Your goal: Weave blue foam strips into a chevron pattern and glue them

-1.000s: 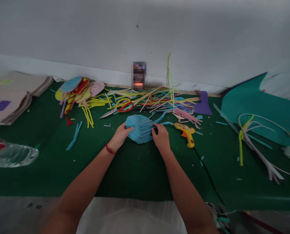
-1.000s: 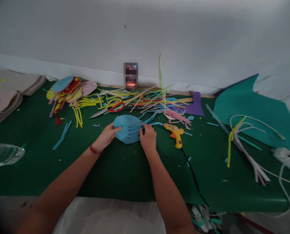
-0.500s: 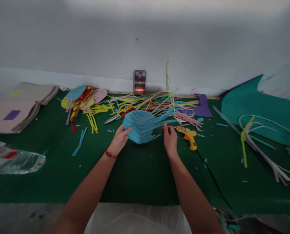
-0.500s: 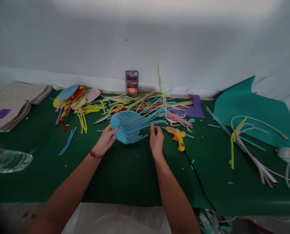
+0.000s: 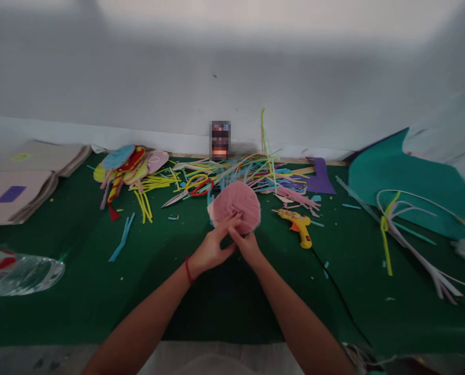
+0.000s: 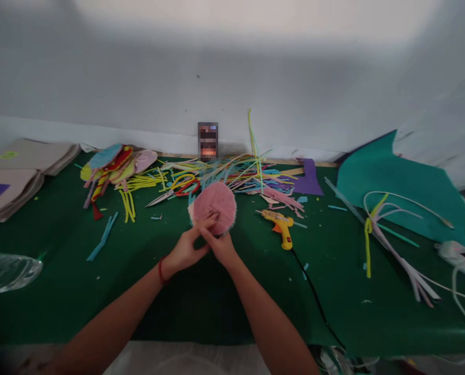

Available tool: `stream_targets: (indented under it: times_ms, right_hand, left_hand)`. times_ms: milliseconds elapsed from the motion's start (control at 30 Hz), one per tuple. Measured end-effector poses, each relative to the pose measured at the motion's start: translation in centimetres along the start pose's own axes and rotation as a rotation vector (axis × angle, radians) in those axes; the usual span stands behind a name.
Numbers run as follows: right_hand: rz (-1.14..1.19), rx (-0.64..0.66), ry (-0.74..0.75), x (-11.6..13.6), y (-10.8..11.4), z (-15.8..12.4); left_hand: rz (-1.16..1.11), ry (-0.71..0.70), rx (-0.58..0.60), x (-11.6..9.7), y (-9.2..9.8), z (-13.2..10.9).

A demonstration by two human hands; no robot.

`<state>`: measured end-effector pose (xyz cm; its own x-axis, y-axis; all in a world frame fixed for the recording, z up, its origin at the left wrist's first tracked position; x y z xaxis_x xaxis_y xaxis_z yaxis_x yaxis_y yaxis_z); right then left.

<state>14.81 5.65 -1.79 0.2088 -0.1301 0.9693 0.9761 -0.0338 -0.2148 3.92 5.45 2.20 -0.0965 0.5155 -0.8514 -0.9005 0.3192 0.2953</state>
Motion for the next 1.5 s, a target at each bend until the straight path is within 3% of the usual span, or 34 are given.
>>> stream_targets:
  times_ms: [67,300,400,500,567,633,767,933,1133,1367,1500]
  right_hand:
    - [0.145,-0.144,-0.068,-0.6,0.8,0.2]
    - [0.476,-0.351,-0.117,0.5,2.0,1.0]
    - [0.5,-0.408,-0.092,1.3,3.1,1.2]
    - [0.508,-0.405,-0.077,2.1,4.2,1.4]
    - [0.498,-0.37,-0.095,2.4,4.7,1.5]
    - [0.472,-0.33,-0.12,2.5,5.0,1.6]
    - [0.451,-0.287,-0.158,2.4,4.9,1.5]
    - [0.443,-0.257,-0.237,1.7,4.2,1.4]
    - [0.346,-0.227,-0.241,1.3,3.8,1.4]
    - [0.178,-0.201,-0.046,2.2,4.7,2.3]
    - [0.078,-0.18,-0.005,2.5,4.9,2.4]
  left_hand:
    - [0.011,-0.06,0.073,-0.6,-0.6,-0.2]
    - [0.101,-0.08,-0.269,-0.4,2.6,-0.2]
    - [0.032,-0.003,-0.371,0.7,3.1,-0.1]
    - [-0.21,0.162,-0.452,2.8,3.2,-0.2]
    - [-0.472,0.313,-0.408,4.4,2.4,-0.1]
    - [-0.752,0.435,-0.287,5.1,1.0,-0.1]
    - [-1.055,0.494,-0.118,4.3,-0.8,0.0]
    - [-1.076,0.54,-0.12,3.4,-1.3,-0.2]
    - [-1.065,0.542,-0.175,3.8,-1.5,-0.4]
    - [-1.108,0.505,-0.268,4.6,-0.6,-0.4]
    - [-1.132,0.543,-0.229,4.9,-0.6,-0.6]
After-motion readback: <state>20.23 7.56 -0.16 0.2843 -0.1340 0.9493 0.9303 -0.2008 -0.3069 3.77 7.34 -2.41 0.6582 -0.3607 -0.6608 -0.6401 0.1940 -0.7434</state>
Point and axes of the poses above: each hand's wrist, its own z-axis towards the middle knuckle, its own y-axis out of the back of the hand, x = y × z, the point moved 6 cm from there along z, towards the middle knuckle
